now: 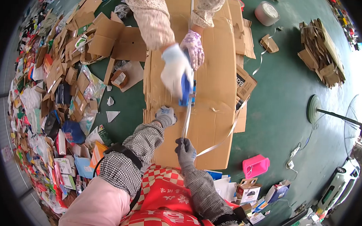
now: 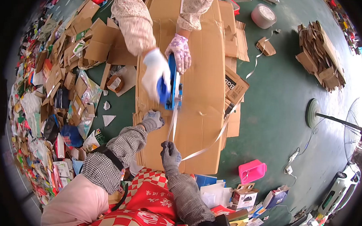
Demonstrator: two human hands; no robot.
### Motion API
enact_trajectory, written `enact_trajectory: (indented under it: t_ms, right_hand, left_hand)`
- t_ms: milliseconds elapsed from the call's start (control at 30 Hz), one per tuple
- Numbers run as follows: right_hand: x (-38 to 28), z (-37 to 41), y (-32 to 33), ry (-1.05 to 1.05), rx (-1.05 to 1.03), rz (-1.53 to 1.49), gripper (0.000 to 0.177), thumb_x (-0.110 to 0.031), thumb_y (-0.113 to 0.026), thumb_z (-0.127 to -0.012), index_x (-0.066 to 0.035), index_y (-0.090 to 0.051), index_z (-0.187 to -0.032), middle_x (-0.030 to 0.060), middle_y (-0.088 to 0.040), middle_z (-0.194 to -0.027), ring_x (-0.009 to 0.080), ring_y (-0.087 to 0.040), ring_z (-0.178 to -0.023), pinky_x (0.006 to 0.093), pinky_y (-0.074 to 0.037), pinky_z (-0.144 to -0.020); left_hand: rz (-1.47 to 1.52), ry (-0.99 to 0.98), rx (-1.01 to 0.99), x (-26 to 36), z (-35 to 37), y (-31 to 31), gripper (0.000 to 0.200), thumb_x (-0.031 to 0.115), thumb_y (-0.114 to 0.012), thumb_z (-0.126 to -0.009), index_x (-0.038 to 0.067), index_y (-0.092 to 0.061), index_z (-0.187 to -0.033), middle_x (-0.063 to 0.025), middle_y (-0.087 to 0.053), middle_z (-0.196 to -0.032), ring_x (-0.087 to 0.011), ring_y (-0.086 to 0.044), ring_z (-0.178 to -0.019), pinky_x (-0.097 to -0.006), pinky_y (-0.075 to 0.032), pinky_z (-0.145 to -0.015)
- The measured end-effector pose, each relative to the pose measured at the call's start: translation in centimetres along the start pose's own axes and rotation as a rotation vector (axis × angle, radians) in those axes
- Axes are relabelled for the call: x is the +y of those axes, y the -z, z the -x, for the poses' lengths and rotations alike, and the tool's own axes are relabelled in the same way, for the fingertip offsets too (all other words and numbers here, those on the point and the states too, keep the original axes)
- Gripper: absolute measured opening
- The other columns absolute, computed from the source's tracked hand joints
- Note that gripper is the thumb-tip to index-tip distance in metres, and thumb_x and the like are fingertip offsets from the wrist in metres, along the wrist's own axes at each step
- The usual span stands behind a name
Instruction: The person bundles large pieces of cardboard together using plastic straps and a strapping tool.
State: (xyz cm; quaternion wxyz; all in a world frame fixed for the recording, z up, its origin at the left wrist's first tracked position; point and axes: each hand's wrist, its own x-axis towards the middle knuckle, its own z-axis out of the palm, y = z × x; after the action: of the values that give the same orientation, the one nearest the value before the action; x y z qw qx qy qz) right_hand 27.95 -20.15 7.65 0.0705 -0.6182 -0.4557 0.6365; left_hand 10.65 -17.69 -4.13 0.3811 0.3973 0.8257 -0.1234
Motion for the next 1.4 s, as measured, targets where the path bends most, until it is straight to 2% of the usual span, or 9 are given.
enact_trajectory:
  t_ms: [67, 133, 233, 333, 467, 1000, 1067, 1167, 1400]
  right_hand:
    - [0.4, -0.1, -0.2, -0.023, 0.016, -0.039, 0.019, -0.021, -0.051, -0.087, -0.005, -0.060, -0.087, 0.0036, -0.055, -0.058, 0.0097, -0.053, -0.050, 0.0267, -0.042, -0.051]
    - [1.6, -0.5, 0.0, -0.037, -0.010, -0.172, 0.022, -0.024, -0.050, -0.088, -0.005, -0.060, -0.087, 0.0021, -0.054, -0.056, 0.0083, -0.051, -0.049, 0.0253, -0.041, -0.050]
    - [-0.5, -1.4, 0.6, -0.102, 0.008, -0.113, 0.023, -0.024, -0.049, -0.088, -0.005, -0.061, -0.087, 0.0027, -0.054, -0.056, 0.0086, -0.052, -0.049, 0.0250, -0.041, -0.049]
    - [-1.4, -2.1, 0.0, -0.101, -0.011, -0.167, 0.025, -0.026, -0.049, -0.089, -0.004, -0.061, -0.085, 0.0023, -0.052, -0.053, 0.0077, -0.049, -0.046, 0.0230, -0.037, -0.045]
    - [0.1, -2.2, -0.5, -0.078, 0.044, -0.262, 0.026, -0.028, -0.050, -0.089, -0.004, -0.060, -0.083, 0.0016, -0.050, -0.050, 0.0072, -0.045, -0.042, 0.0206, -0.033, -0.040]
    - [-3.1, -4.3, 0.2, -0.136, 0.019, -0.160, 0.028, -0.031, -0.049, -0.087, -0.006, -0.061, -0.084, 0.0030, -0.052, -0.052, 0.0087, -0.049, -0.047, 0.0257, -0.037, -0.047]
    - [-4.2, -5.4, 0.4, -0.141, 0.033, -0.135, 0.028, -0.031, -0.049, -0.086, -0.006, -0.061, -0.084, 0.0030, -0.052, -0.051, 0.0090, -0.049, -0.047, 0.0261, -0.037, -0.047]
    - [-4.3, -6.1, -0.1, -0.110, 0.017, -0.122, 0.026, -0.030, -0.050, -0.086, -0.007, -0.062, -0.084, 0.0033, -0.052, -0.050, 0.0101, -0.049, -0.046, 0.0271, -0.038, -0.048]
    - [-4.9, -6.2, -0.2, -0.177, 0.029, -0.224, 0.025, -0.026, -0.049, -0.087, -0.005, -0.062, -0.083, 0.0026, -0.051, -0.051, 0.0082, -0.045, -0.043, 0.0250, -0.034, -0.043]
  left_hand:
    - [-0.006, 0.019, -0.097, 0.8, 1.0, 1.8, 0.043, 0.039, -0.056, -0.074, 0.013, -0.057, -0.109, -0.0171, -0.050, -0.116, -0.0329, -0.051, -0.106, -0.0453, -0.045, -0.082]
    - [0.021, 0.032, 0.036, 0.7, 1.5, 1.5, 0.038, 0.038, -0.063, -0.067, 0.010, -0.059, -0.092, -0.0153, -0.056, -0.105, -0.0337, -0.054, -0.096, -0.0439, -0.043, -0.081]
    - [-0.054, 0.042, -0.074, 1.0, 1.4, 1.9, 0.045, 0.038, -0.058, -0.074, 0.016, -0.055, -0.112, -0.0170, -0.048, -0.117, -0.0334, -0.051, -0.107, -0.0473, -0.045, -0.082]
    - [-0.132, 0.005, 0.017, -1.1, -2.4, -4.0, 0.046, 0.038, -0.059, -0.072, 0.015, -0.055, -0.112, -0.0168, -0.047, -0.118, -0.0346, -0.050, -0.107, -0.0487, -0.046, -0.078]
    - [-0.037, 0.021, 0.062, 1.2, 2.0, 1.4, 0.037, 0.036, -0.061, -0.068, 0.013, -0.059, -0.097, -0.0153, -0.055, -0.099, -0.0320, -0.053, -0.096, -0.0417, -0.042, -0.084]
    - [-0.032, -0.023, 0.032, 1.0, 2.1, 1.4, 0.034, 0.034, -0.062, -0.068, 0.012, -0.060, -0.093, -0.0169, -0.051, -0.106, -0.0339, -0.051, -0.098, -0.0440, -0.043, -0.082]
    - [-0.040, -0.025, -0.022, 1.1, 2.0, 1.4, 0.040, 0.034, -0.059, -0.071, 0.014, -0.057, -0.106, -0.0157, -0.046, -0.116, -0.0337, -0.049, -0.106, -0.0500, -0.043, -0.080]
    - [0.011, 0.002, 0.038, 1.3, 2.3, 1.5, 0.032, 0.033, -0.061, -0.069, 0.013, -0.059, -0.092, -0.0167, -0.050, -0.107, -0.0336, -0.052, -0.098, -0.0432, -0.043, -0.082]
    - [0.003, 0.008, 0.009, 1.6, 2.9, 2.5, 0.032, 0.033, -0.057, -0.073, 0.013, -0.058, -0.097, -0.0184, -0.048, -0.113, -0.0370, -0.050, -0.100, -0.0440, -0.039, -0.088]
